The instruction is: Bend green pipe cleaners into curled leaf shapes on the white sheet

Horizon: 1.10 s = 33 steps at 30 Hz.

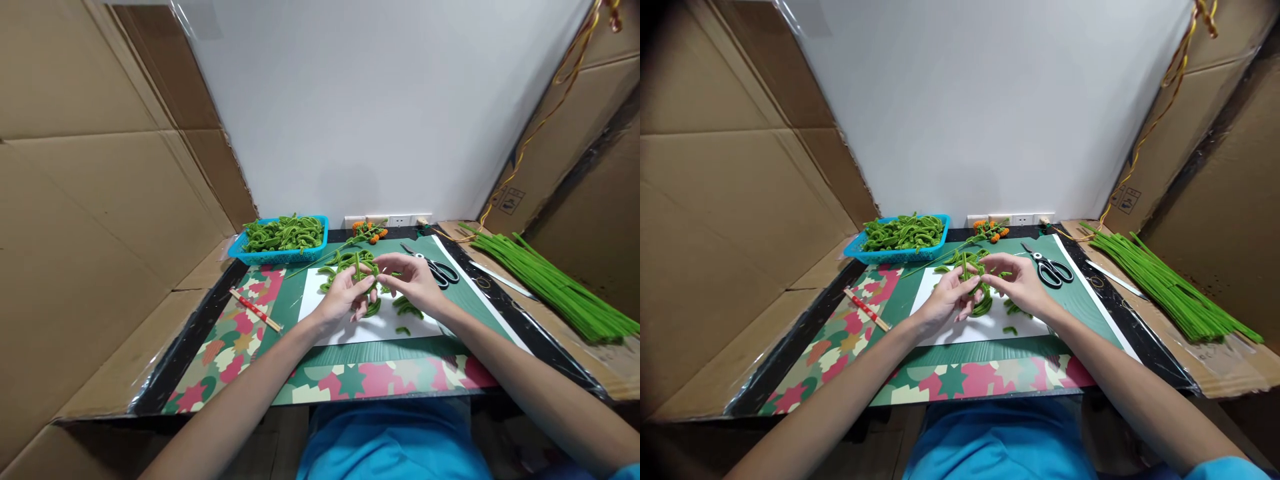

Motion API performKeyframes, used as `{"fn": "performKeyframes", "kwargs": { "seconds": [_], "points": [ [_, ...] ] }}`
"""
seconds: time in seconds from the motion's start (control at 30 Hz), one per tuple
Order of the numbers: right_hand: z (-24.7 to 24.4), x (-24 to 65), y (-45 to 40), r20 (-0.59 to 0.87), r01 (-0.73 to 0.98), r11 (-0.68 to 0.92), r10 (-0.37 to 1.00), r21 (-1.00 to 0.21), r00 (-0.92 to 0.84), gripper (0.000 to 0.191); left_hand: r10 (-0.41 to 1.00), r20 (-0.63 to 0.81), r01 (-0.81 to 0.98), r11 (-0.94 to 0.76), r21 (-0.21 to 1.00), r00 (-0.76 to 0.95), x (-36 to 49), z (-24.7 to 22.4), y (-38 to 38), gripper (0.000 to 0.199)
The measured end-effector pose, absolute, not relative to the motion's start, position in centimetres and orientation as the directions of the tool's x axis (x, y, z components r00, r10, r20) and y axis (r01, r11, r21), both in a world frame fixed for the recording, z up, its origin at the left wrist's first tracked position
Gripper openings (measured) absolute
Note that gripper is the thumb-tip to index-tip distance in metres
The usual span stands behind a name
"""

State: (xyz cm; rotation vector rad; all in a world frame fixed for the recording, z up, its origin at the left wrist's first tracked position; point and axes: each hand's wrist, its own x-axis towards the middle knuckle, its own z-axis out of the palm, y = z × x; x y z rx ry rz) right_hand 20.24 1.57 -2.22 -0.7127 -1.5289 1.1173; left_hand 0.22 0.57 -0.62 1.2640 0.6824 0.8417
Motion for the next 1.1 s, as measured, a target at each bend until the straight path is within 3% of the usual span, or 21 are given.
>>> {"fn": "performKeyframes", "kwargs": {
  "seconds": [0.17, 0.27, 0.37, 0.53, 0.87, 1.1],
  "points": [
    [-1.7, 21.0, 1.4, 0.497, -0.026, 0.519, 0.800, -0.854, -0.336, 0.035, 0.713, -0.059, -0.106, 0.185, 0.977, 0.699, -0.4, -0.3, 0.1, 0.046],
    [-1.4, 21.2, 1.2, 0.584, 0.111, 0.677, 0.697, -0.728, -0.416, 0.040, 0.628, -0.115, -0.087, 0.282, 0.956, 0.770, -0.6, 0.0, -0.3, 0.046],
    [-1.5, 21.0, 1.0, 0.634, 0.225, 0.773, 0.621, -0.593, -0.460, 0.043, 0.651, -0.121, -0.062, 0.250, 0.966, 0.750, -0.5, 0.1, -0.4, 0.049],
    [-1.9, 20.7, 0.7, 0.651, 0.319, 0.787, 0.617, -0.528, -0.443, 0.038, 0.682, -0.120, 0.014, 0.159, 0.987, 0.722, -0.5, -0.5, 0.1, 0.052],
    [-1.9, 21.0, 0.8, 0.711, 0.383, 0.775, 0.622, -0.503, -0.326, 0.019, 0.791, -0.021, -0.105, 0.108, 0.989, 0.612, -0.5, -0.6, 0.6, 0.044],
    [-2.4, 20.6, 0.6, 0.761, 0.437, 0.787, 0.582, -0.436, -0.288, 0.017, 0.840, 0.013, -0.042, 0.012, 0.999, 0.542, -0.4, -0.7, 0.7, 0.047]
  ]
}}
